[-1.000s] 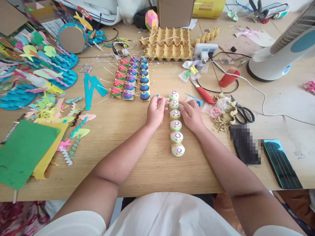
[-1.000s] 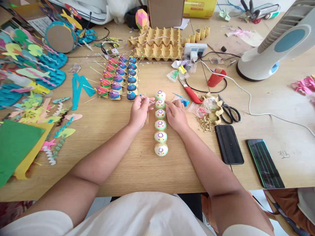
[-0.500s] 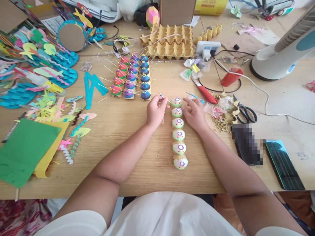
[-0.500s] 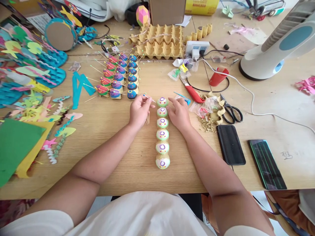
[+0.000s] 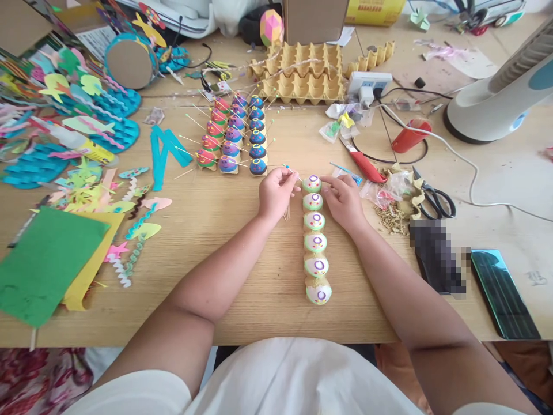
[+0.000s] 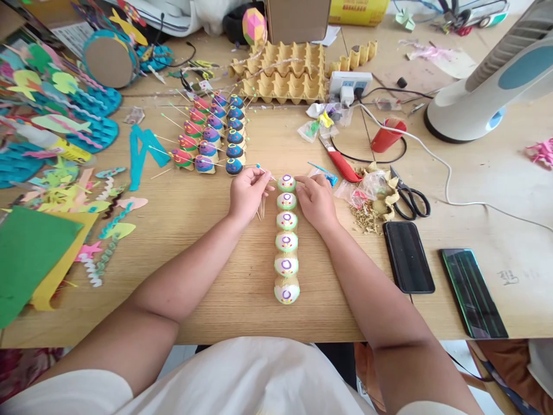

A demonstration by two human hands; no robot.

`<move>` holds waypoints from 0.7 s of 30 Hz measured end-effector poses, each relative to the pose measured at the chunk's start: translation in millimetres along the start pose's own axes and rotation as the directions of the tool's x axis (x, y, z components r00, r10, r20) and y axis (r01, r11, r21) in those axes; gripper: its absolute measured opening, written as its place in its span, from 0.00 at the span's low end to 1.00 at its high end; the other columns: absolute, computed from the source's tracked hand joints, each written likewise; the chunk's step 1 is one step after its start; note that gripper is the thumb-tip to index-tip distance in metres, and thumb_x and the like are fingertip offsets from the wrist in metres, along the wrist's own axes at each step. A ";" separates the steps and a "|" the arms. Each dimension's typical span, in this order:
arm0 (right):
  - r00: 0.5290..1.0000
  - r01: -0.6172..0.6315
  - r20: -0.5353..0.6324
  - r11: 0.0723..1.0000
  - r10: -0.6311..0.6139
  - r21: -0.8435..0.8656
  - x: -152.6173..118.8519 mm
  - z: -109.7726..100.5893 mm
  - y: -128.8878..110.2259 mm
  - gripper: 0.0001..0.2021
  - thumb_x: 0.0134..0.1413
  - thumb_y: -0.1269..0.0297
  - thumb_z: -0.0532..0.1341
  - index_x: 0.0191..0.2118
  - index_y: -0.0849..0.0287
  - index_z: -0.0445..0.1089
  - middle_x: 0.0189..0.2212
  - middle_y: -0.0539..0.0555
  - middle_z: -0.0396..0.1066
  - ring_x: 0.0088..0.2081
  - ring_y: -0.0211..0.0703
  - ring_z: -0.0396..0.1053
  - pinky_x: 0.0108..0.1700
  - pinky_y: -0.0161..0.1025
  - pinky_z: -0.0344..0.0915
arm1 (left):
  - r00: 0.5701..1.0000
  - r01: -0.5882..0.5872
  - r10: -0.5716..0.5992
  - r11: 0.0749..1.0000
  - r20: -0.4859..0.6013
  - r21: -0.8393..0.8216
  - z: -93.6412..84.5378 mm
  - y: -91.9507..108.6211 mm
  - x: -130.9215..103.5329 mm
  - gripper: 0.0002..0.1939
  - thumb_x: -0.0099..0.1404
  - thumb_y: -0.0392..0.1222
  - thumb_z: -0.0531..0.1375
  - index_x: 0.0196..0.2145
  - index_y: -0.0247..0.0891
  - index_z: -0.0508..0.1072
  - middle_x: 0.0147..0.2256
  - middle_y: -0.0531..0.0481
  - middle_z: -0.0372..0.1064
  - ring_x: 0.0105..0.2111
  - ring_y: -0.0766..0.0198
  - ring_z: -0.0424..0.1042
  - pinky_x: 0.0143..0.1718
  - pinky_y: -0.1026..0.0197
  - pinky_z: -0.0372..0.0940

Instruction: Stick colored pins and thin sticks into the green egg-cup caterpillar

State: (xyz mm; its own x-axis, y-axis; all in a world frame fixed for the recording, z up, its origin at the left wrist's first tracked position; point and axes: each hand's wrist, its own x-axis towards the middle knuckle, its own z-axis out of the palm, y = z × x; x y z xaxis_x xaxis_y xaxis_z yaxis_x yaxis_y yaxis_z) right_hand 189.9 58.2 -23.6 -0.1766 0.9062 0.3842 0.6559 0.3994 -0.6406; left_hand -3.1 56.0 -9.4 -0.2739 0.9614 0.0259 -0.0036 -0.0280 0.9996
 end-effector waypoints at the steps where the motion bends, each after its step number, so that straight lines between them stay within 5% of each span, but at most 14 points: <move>1: 1.000 -0.002 -0.001 1.000 0.002 0.005 0.1 0.1 0.0 0.15 0.67 0.62 0.60 0.53 0.54 0.80 0.37 0.57 0.70 0.46 0.54 0.71 0.53 0.54 0.69 | 1.000 0.001 -0.001 1.000 0.003 0.004 -0.1 -0.3 0.3 0.05 0.68 0.36 0.65 0.33 0.37 0.74 0.33 0.53 0.79 0.24 0.73 0.77 0.21 0.74 0.63; 21: 1.000 -0.023 0.006 0.998 0.023 0.055 1.5 -1.2 -1.7 0.16 0.66 0.62 0.61 0.53 0.54 0.82 0.34 0.56 0.71 0.42 0.51 0.70 0.51 0.53 0.69 | 1.000 0.000 0.000 0.999 0.009 0.039 1.8 0.2 1.3 0.06 0.68 0.35 0.65 0.32 0.37 0.72 0.31 0.55 0.78 0.22 0.74 0.76 0.20 0.74 0.62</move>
State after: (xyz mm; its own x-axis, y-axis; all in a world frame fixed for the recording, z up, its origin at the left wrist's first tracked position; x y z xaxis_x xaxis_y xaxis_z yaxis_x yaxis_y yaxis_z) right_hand 189.4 58.7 -21.1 -0.1664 0.9159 0.3654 0.6184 0.3855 -0.6848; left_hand -1.7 57.7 -9.1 -0.2655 0.9637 0.0261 0.0337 -0.0178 0.9993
